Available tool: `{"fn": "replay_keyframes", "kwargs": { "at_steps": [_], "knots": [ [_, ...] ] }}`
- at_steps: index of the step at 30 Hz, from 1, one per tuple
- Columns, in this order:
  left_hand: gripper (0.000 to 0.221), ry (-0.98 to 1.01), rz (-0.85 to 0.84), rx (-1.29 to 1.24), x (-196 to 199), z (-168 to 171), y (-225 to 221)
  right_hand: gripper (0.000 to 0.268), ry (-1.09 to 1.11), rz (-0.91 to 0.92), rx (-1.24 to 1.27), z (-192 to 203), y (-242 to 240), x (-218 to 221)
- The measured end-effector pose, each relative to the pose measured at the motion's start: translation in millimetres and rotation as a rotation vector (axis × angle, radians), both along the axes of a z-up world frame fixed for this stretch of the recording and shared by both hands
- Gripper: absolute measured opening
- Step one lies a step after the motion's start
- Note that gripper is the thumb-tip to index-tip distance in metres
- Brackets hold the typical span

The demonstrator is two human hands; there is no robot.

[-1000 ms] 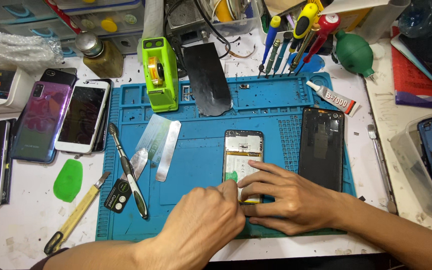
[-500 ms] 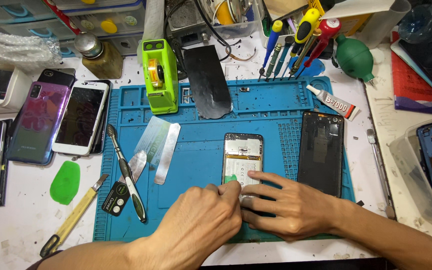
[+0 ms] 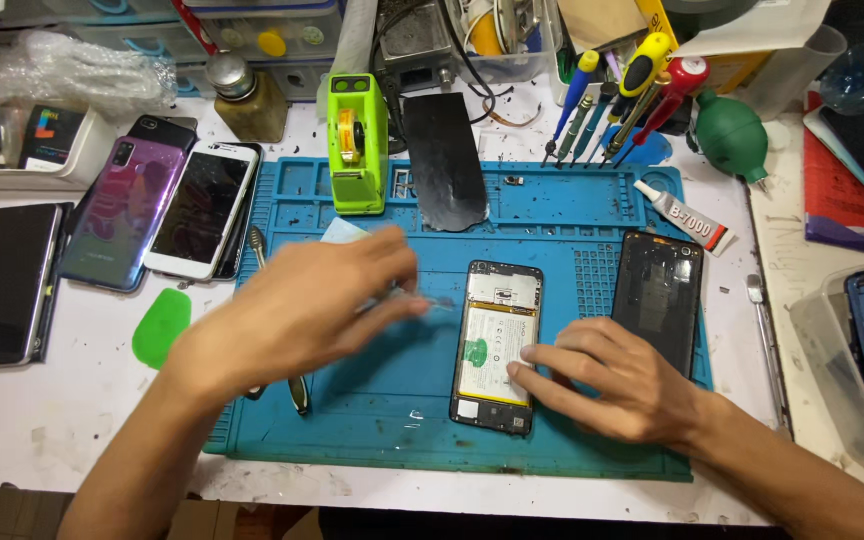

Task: The person reassembles a smartphone by aligning the back cover with the main body and pressing it into place. They then inspect the edges and corners to ensure the cover is properly seated.

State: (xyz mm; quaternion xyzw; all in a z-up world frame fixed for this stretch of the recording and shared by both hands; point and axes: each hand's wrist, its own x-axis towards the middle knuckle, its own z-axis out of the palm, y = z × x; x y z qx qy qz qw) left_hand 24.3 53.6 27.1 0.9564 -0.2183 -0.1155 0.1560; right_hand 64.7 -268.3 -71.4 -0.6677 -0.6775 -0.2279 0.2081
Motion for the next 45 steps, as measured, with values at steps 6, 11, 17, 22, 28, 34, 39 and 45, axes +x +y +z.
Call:
{"fn": "replay_keyframes", "kwargs": {
  "at_steps": [6, 11, 17, 22, 28, 34, 39, 45],
  "knots": [
    [0.029, -0.146, 0.379, 0.137, 14, -26, 54, 0.030, -0.030, -0.109, -0.002, 11, -1, 12],
    [0.027, -0.258, 0.294, 0.248, 24, -54, 79, 0.046, -0.055, -0.321, 0.043, -13, -22, 29],
    [0.021, -0.221, 0.216, 0.241, 23, -60, 75, 0.038, -0.311, -0.817, -0.178, 22, -22, 34],
    [0.019, -0.178, 0.186, 0.233, 20, -57, 67, 0.087, -0.212, -1.244, -0.495, 31, -24, 34],
    [0.019, -0.188, 0.151, 0.260, 20, -63, 62, 0.118, 0.095, -1.367, -0.812, 38, -12, 33],
    [0.021, -0.180, 0.151, 0.282, 20, -66, 61, 0.106, 0.214, -1.346, -0.751, 30, -14, 33],
    [0.022, -0.302, 0.092, 0.214, 23, -72, 55, 0.095, 0.368, -1.292, -0.623, 31, -13, 33],
    [0.022, -0.406, 0.006, 0.192, 25, -88, 40, 0.099, 0.389, -1.267, -0.584, 34, -9, 32]
  ]
}}
